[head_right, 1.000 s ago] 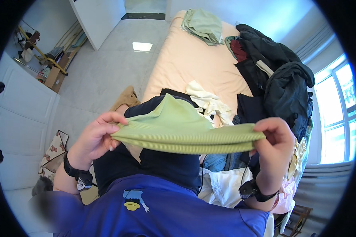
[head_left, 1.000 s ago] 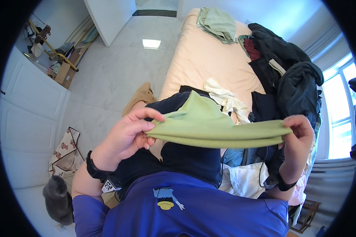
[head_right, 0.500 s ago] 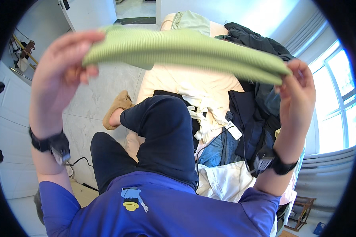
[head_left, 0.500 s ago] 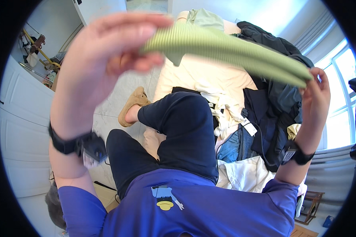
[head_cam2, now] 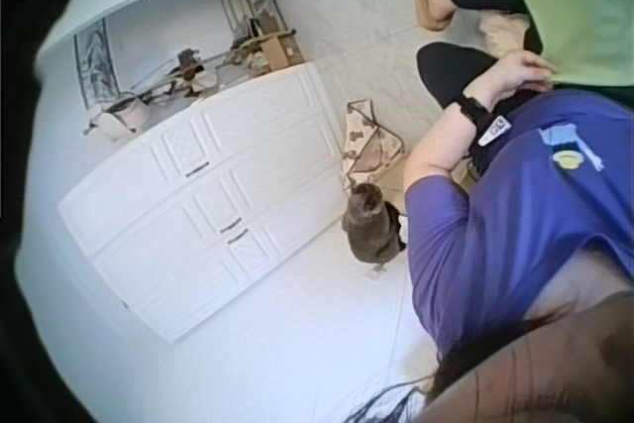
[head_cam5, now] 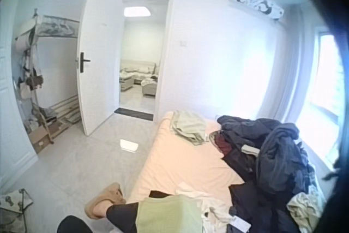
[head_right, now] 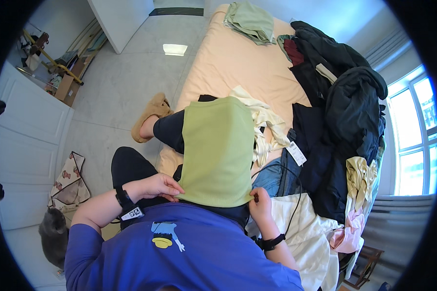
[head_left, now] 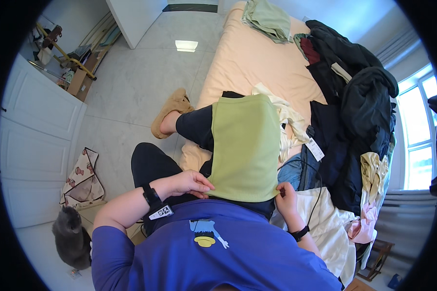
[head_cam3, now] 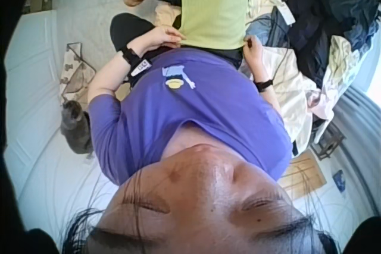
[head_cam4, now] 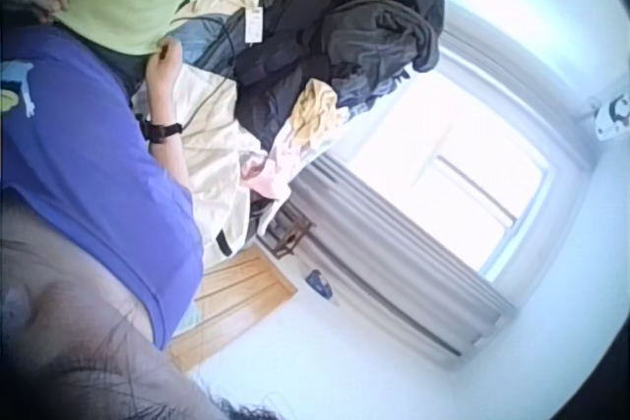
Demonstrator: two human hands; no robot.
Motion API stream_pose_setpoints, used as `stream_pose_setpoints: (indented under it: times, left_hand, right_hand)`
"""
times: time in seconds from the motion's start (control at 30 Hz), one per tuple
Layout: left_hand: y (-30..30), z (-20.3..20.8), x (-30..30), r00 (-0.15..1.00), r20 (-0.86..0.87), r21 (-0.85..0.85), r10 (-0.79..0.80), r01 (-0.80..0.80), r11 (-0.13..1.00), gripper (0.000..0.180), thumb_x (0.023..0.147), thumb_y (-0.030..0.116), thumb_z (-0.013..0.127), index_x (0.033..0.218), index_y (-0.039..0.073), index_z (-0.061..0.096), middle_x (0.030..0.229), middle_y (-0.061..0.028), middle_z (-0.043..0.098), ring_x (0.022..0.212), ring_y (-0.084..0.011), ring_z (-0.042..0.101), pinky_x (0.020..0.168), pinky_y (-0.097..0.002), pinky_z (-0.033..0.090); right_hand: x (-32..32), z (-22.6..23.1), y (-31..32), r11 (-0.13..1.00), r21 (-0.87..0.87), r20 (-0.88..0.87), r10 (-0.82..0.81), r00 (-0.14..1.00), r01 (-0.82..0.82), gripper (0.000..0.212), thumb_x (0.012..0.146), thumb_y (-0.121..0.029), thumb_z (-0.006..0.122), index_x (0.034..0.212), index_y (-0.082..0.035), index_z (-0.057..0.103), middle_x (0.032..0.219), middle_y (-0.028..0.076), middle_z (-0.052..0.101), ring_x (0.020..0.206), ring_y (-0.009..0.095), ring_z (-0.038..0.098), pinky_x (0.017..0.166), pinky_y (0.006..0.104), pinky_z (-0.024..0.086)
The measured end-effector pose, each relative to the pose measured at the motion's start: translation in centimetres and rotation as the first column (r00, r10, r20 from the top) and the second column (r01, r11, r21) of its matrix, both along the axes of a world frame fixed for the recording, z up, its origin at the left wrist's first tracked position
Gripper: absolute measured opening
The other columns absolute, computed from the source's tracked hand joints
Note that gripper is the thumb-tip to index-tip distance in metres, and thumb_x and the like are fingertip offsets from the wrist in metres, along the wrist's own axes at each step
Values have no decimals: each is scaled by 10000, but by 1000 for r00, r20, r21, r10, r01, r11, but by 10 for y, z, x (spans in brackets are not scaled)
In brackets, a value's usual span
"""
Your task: The person folds several garments on a bed, including a light green shirt, a green top, and a yellow top. They smooth and align each item before folding it into a compact shape and placing it on the bed.
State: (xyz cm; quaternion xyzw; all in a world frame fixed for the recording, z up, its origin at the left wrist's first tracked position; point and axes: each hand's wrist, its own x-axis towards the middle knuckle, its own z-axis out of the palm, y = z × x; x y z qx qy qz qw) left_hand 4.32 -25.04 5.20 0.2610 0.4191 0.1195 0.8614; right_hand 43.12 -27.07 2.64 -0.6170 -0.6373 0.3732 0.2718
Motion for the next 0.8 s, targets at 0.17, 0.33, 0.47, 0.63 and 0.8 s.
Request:
stream_pose_setpoints:
  times: [0.17, 0.33, 0.47, 0.63, 0.8]
  left_hand:
    - [21, -16, -7, 994, 102, -2, 49, -49, 999, 187, 875, 237, 677, 920, 97, 560, 986, -11, 609, 910, -114, 597, 809, -253, 495]
    - [41, -9, 14, 896, 249, -30, 367, -371, 928, 359, 891, 227, 645, 1150, 52, 466, 1132, -66, 582, 1041, -171, 595, 898, -340, 498]
    - [58, 3, 36, 803, 443, 20, 399, -454, 891, 456, 914, 179, 600, 1291, 8, 408, 1242, -123, 549, 1124, -208, 567, 947, -370, 480]
    - [94, 12, 43, 678, 518, 58, 522, -637, 769, 399, 923, 156, 573, 1272, 10, 447, 1227, -124, 565, 1111, -216, 579, 946, -379, 484]
    - [130, 17, 39, 696, 390, 41, 602, -667, 744, 296, 927, 125, 561, 1195, 3, 528, 1100, -94, 639, 968, -183, 640, 853, -330, 523]
  right_hand:
    - [7, 12, 44, 871, -466, -491, -107, 865, -157, 427, 652, 145, 474, 1016, -74, 431, 1102, 38, 528, 1041, 162, 515, 859, 288, 444]
    - [-5, 30, 96, 840, -522, -673, -301, 675, -146, 449, 854, -153, 578, 1267, -57, 429, 1118, 54, 582, 1013, 157, 552, 838, 322, 451]
    - [-26, 22, 142, 836, -522, -743, -345, 573, -172, 377, 917, -262, 568, 1211, -29, 531, 1115, 53, 622, 997, 140, 584, 852, 321, 465]
    - [-41, 19, 188, 801, -559, -788, -432, 438, -216, 343, 924, -251, 568, 1156, 2, 576, 1106, 85, 644, 972, 178, 617, 863, 315, 492]
    - [-43, 30, 218, 838, -521, -758, -367, 539, -163, 281, 890, -139, 615, 1135, -5, 588, 1063, 91, 658, 917, 176, 640, 801, 302, 524]
